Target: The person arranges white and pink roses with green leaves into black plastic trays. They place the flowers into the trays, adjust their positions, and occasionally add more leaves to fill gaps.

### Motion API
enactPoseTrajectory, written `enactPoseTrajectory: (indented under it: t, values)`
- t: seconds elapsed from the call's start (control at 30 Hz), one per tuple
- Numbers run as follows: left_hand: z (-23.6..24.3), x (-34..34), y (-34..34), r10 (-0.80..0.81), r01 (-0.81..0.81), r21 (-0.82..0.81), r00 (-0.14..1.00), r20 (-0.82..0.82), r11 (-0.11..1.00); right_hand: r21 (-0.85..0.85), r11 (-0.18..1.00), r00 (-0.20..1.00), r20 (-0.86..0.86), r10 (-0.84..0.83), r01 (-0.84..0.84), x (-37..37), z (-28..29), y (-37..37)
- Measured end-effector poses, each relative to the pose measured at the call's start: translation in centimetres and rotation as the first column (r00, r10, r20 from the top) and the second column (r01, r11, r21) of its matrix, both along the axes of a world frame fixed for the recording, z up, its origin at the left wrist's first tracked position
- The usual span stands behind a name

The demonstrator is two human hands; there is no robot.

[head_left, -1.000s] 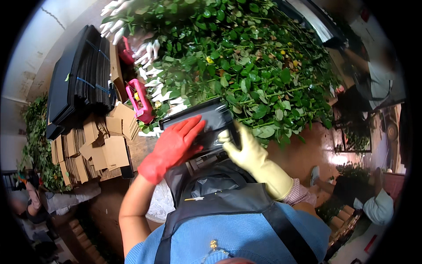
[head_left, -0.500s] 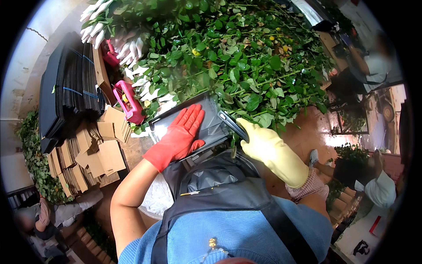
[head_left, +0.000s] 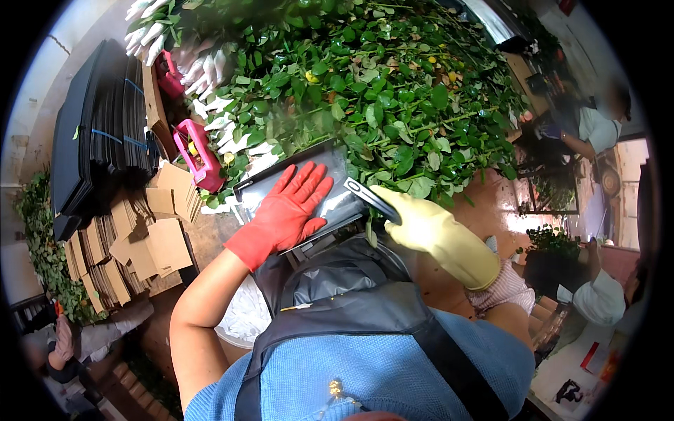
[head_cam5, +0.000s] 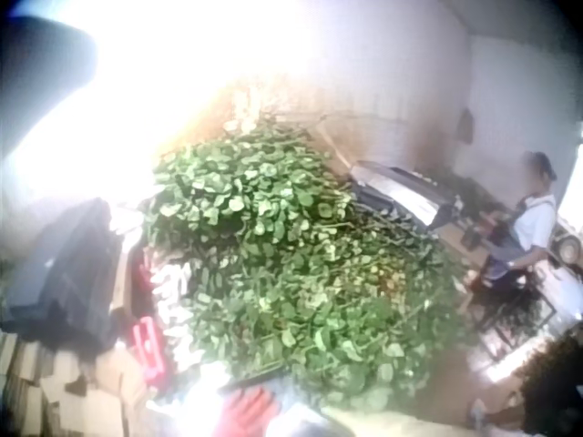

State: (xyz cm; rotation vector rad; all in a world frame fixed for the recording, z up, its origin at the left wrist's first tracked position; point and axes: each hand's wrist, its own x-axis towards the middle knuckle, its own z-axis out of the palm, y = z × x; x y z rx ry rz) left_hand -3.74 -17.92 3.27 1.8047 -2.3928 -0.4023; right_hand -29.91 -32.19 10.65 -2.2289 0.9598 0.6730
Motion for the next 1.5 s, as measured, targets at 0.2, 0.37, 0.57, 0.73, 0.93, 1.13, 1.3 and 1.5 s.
enactPoseTrajectory:
  t: [0.2,0.37,0.57,0.73,0.93,1.13,1.3,1.5]
  values:
    - [-0.3,0.0,0.0,0.007,-0.007,-0.003,1.0,0.021,1.0,0.109,0.986,0.992,-0.031,-0.123,0.125,1.1,-0.1,0.1]
    - [-0.6,0.1,0.0,-0.003,0.0,-0.105,1.0,-0.03,0.995,0.13,0.983,0.99,-0.079,-0.116,0.126,0.7,-0.6,-0.3]
    - [2.8,-2.6,4.7,0.437,-0.446,0.251,0.383,-0.814,0.859,-0.136,0.985,0.988,0.121,-0.091,0.108,0.4,3.8,-0.5]
    - [6.0,-7.9,8.2,0.344,-0.528,0.454,-0.297,-0.891,0.718,0.282,0.942,0.79,0.613,-0.032,-0.18,2.0,2.8,6.1]
    - [0.7,-4.7,11.1,0.58,-0.885,0.273,-0.005,-0.815,0.376,0.156,0.879,0.704,0.668,0.242,-0.45,3.6,-4.4,7.5]
    - [-9.9,5.3,12.1,0.866,-0.969,0.246,-0.094,-0.49,0.034,0.175,0.982,0.904,0.426,-0.016,-0.065,-1.5,-6.0,3.7]
    - [-14.2,8.4,12.6,0.84,-0.977,-0.151,0.205,-0.503,0.148,0.014,0.966,0.849,0.473,-0.235,0.259,-5.7,-2.8,0.6]
    - [3.0,-1.3,3.6,0.54,-0.754,-0.225,0.614,-0.576,0.618,0.484,0.847,0.483,0.701,-0.525,0.218,-4.3,-1.5,5.9]
